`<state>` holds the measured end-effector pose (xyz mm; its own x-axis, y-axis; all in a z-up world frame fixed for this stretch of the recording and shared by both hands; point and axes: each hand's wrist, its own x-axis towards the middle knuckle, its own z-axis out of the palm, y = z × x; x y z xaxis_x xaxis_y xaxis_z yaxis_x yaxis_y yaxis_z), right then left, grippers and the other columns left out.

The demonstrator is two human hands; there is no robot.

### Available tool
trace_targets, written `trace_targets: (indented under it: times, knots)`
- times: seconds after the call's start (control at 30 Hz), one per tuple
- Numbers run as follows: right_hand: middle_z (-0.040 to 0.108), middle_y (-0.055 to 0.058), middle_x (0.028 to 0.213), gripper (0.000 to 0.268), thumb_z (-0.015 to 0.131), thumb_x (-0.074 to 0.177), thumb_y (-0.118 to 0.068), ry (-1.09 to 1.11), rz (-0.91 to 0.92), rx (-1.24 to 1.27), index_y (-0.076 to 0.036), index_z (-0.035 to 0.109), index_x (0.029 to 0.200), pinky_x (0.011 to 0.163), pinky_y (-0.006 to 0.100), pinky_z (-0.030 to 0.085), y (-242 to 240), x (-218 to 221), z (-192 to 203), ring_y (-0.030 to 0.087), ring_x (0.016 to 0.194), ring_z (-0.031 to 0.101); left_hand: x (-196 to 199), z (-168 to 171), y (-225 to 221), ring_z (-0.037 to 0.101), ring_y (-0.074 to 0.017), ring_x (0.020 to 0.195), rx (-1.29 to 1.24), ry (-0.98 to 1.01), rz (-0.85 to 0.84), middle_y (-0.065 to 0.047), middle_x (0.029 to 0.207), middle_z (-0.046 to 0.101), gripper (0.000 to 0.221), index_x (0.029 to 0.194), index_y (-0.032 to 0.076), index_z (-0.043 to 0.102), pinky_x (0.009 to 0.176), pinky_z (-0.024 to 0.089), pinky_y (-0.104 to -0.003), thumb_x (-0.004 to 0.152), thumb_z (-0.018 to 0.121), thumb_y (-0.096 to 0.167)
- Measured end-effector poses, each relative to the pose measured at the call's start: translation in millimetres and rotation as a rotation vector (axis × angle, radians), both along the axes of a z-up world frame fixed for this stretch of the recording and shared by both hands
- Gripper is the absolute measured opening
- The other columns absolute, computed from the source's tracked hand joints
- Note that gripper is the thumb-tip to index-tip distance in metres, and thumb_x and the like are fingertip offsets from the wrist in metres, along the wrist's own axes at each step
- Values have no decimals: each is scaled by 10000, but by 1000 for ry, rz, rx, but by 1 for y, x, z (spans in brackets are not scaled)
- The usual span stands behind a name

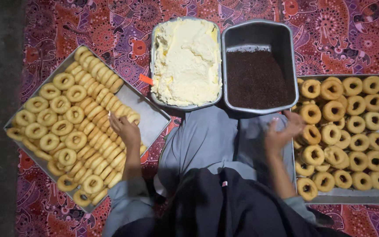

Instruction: The person repeatedly picks donuts from a tray, fills them with a white cream using a small orange spatula, and places them into a tray of dark crumbs. The filled donuts are then arranged on a separate tray.

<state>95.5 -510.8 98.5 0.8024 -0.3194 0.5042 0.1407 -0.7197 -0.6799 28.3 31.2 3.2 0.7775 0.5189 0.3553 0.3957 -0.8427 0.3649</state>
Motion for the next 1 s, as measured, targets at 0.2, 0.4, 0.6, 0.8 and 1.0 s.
trace_targets:
  times: [0.2,0.4,0.6,0.8,1.0]
  knots:
    - [536,183,1359,524,714,900,-274,296,728,48,-74,582,1367,1067,465,401,155,-16,56,372,1260,471,-12,72,-75,374,-457,1431,-252,-253,-9,-310,1510,349,416,1136,-14,498,1143,392,-566,843,781,74]
    - [505,162,1391,506,836,806,-297,215,1103,-41,-126,660,1249,1097,508,339,203,-16,107,394,1286,396,-41,116,-186,520,-304,1224,-1511,-545,-289,-218,1361,486,416,1227,77,432,967,496,-456,940,691,232]
    - [643,44,1195,353,817,813,-248,301,1253,135,-87,634,1068,1052,423,459,151,-32,107,266,1183,571,-40,131,-218,560,-479,1238,-2511,-804,-664,-323,1399,510,559,1346,-8,466,971,496,-590,1091,649,455]
    - [561,14,1175,459,799,803,-146,554,1034,1214,-56,530,1164,941,406,565,82,-44,121,203,1110,600,-24,128,-251,562,-411,1336,-2476,-659,-725,-152,1473,513,572,1398,163,468,1078,548,-532,912,711,342]
    - [633,79,1096,458,669,866,-102,492,671,1512,-115,552,1308,941,416,559,24,-29,140,216,1031,655,-28,154,-248,540,-406,1403,-2570,-586,-1115,-123,1516,526,684,1419,134,483,1052,553,-536,872,817,375]
